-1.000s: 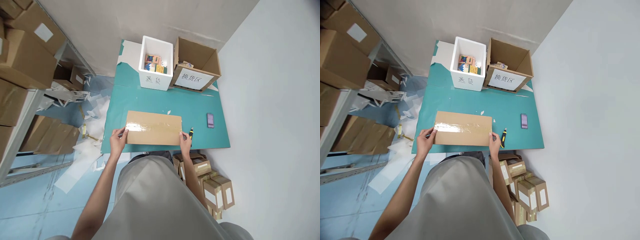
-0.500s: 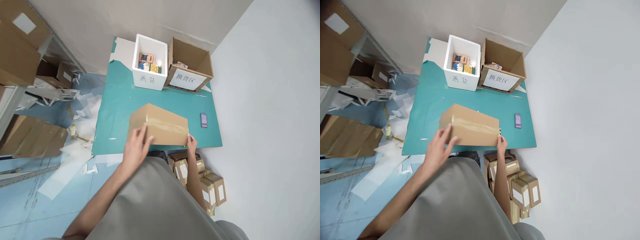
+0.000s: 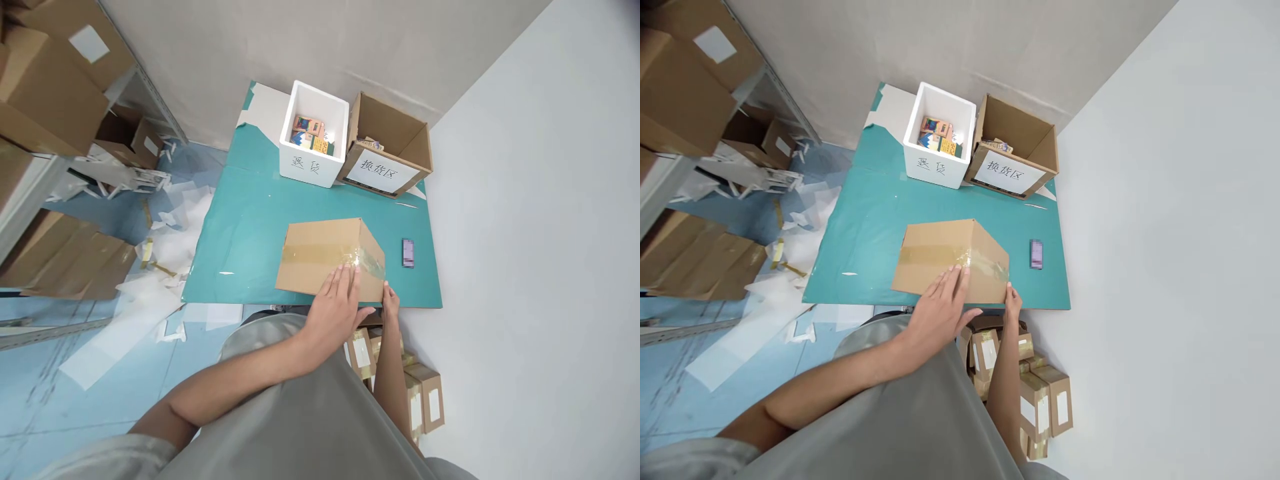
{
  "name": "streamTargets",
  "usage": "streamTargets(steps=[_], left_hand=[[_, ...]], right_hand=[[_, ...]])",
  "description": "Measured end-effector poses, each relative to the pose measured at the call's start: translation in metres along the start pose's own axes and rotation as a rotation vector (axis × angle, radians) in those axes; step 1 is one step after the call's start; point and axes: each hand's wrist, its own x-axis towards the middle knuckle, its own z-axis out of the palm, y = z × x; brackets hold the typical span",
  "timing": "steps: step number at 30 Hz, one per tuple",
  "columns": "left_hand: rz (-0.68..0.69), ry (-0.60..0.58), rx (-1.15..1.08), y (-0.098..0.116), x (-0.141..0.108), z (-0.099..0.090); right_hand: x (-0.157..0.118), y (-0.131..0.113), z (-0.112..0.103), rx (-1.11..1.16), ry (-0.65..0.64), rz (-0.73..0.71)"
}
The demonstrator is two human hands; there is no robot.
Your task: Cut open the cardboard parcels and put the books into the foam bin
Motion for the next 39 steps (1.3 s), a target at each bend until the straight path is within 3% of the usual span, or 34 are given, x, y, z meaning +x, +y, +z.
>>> streamTargets(steps=[3,6,11,14,19,22,25,29,33,36,39], left_hand=[[-0.125,0.02,-0.024,-0.018,-0.01,-0.007],[-0.275,0.031,-0.015,-0.052,-0.019,-0.008],[-0.668,-0.046,0.084,-0.142,-0.034,0.013],[-0.797,-0.069,0.054,-0.193,-0.05,0.032],[-0.846,0.068,-0.15,-0.258,-0.085,0.053],[-0.927,0.23,-0.422,-0.3,-0.108,0.059],[-1.099,0.328,-0.746,-0.338,-0.132,0.064],[-1.317,0.276,-0.938,-0.362,-0.162,0.065],[-1.367,0.32,-0.961,-0.362,-0.173,0.067],[-1.36,0.356,-0.973,-0.36,-0.172,0.071],[-1.346,0.371,-1.044,-0.359,-0.17,0.074]], right_hand=[[-0.003,-0.003,0.006,-0.017,0.013,0.036],[-0.005,-0.014,0.02,-0.053,0.031,0.046],[-0.026,-0.045,0.068,-0.048,-0.013,-0.075],[-0.052,-0.067,0.098,-0.095,-0.043,-0.142],[-0.101,-0.123,0.125,-0.18,0.027,-0.316],[-0.134,-0.169,0.142,-0.204,-0.099,-0.458],[-0.168,-0.209,0.167,-0.307,-0.296,-0.614],[-0.215,-0.233,0.205,-0.475,-0.545,-0.86],[-0.247,-0.233,0.235,-0.536,-0.617,-1.065],[-0.248,-0.232,0.238,-0.525,-0.607,-1.091],[-0.235,-0.233,0.223,-0.514,-0.569,-1.001]])
